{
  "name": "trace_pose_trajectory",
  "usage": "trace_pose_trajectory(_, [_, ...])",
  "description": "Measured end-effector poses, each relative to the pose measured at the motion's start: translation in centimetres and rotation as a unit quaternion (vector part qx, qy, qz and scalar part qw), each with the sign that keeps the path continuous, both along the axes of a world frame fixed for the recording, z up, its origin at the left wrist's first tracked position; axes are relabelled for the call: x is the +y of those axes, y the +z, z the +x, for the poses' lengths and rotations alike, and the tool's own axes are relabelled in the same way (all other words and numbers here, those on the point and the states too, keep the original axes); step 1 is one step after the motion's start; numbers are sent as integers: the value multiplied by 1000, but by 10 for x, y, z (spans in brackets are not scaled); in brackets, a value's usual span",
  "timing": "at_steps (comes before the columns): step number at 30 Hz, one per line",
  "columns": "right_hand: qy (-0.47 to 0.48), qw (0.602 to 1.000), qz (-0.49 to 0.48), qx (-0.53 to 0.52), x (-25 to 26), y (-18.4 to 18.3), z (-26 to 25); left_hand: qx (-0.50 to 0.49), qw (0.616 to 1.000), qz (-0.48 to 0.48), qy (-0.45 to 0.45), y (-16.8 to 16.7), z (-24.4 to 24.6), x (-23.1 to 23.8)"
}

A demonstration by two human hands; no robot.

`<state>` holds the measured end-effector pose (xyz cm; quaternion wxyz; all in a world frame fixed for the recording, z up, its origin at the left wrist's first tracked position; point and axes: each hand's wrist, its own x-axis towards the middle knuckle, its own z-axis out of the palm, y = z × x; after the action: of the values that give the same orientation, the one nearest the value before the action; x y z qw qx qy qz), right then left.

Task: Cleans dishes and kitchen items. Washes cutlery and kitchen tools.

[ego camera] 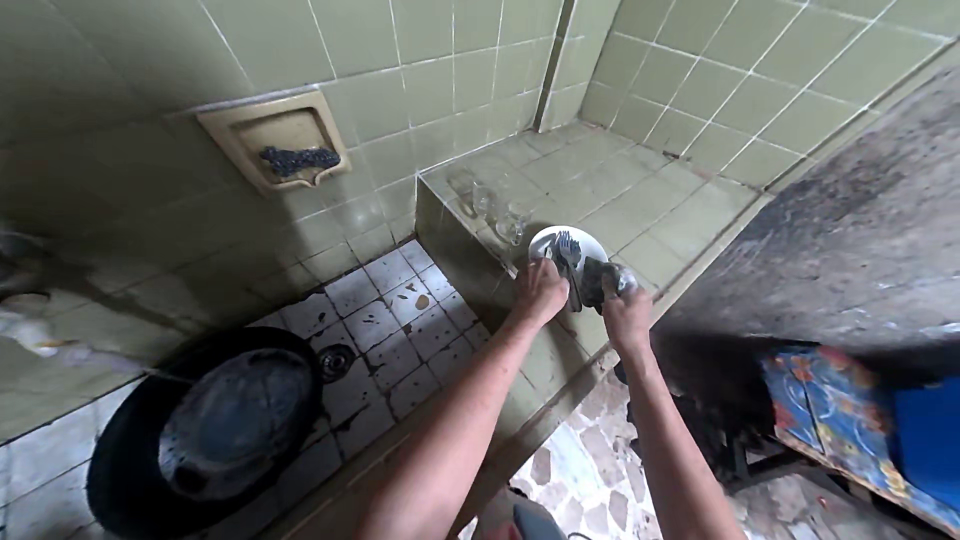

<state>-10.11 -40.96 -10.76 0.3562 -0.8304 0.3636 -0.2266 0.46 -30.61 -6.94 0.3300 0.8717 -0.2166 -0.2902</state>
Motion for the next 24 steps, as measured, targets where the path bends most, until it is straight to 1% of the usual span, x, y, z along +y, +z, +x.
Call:
trace_pose_trajectory(1, [-2, 1000, -10, -14, -2, 1, -2, -12, 1000, 11, -3, 3, 0, 3])
trace_pose_trajectory(2, [-6, 998, -22, -52, -3, 3, -4, -16, 1000, 11, -1, 5, 1, 8])
trace_pose_trajectory(3, [-12, 994, -26, -104, -2, 8, -5, -9, 1000, -6, 8, 4, 2, 14])
trace_pose_trajectory(4, [-19, 986, -6, -164, 1, 15, -4, 14, 999, -44, 26, 0, 2, 22])
trace_pose_trajectory(5, [-20, 975, 46, -218, 9, 24, -3, 41, 992, -108, 51, -8, -2, 32])
trace_pose_trajectory(6, [-13, 960, 127, -250, 22, 33, -3, 67, 981, -171, 68, -13, -10, 47])
trace_pose_trajectory(7, [-3, 942, 220, -253, 38, 42, -5, 98, 965, -231, 78, -15, -23, 66])
trace_pose_trajectory(9, [16, 901, 368, -228, 71, 46, -2, 146, 933, -314, 98, -20, -44, 101])
trace_pose_trajectory(10, [38, 886, 417, -199, 88, 40, 0, 160, 923, -329, 115, -24, -52, 118])
trace_pose_trajectory(12, [93, 870, 464, -140, 132, 29, 7, 174, 916, -320, 166, -29, -61, 151])
trace_pose_trajectory(13, [128, 857, 480, -134, 156, 24, 13, 184, 911, -317, 190, -31, -61, 168])
trace_pose_trajectory(15, [207, 830, 497, -146, 194, 12, 22, 200, 894, -332, 225, -35, -56, 204])
trace_pose_trajectory(16, [215, 827, 500, -143, 209, 8, 28, 198, 891, -335, 234, -37, -53, 221])
trace_pose_trajectory(18, [217, 833, 495, -122, 233, 5, 42, 180, 892, -330, 252, -40, -50, 245])
trace_pose_trajectory(20, [238, 834, 490, -92, 248, 10, 55, 168, 881, -333, 291, -42, -53, 256])
trace_pose_trajectory(22, [251, 840, 480, -29, 257, 20, 68, 150, 868, -347, 322, -49, -59, 265])
trace_pose_trajectory(23, [255, 839, 480, 7, 259, 23, 75, 137, 868, -347, 328, -54, -63, 270])
trace_pose_trajectory(24, [255, 835, 487, 21, 259, 24, 83, 126, 871, -341, 329, -59, -67, 275])
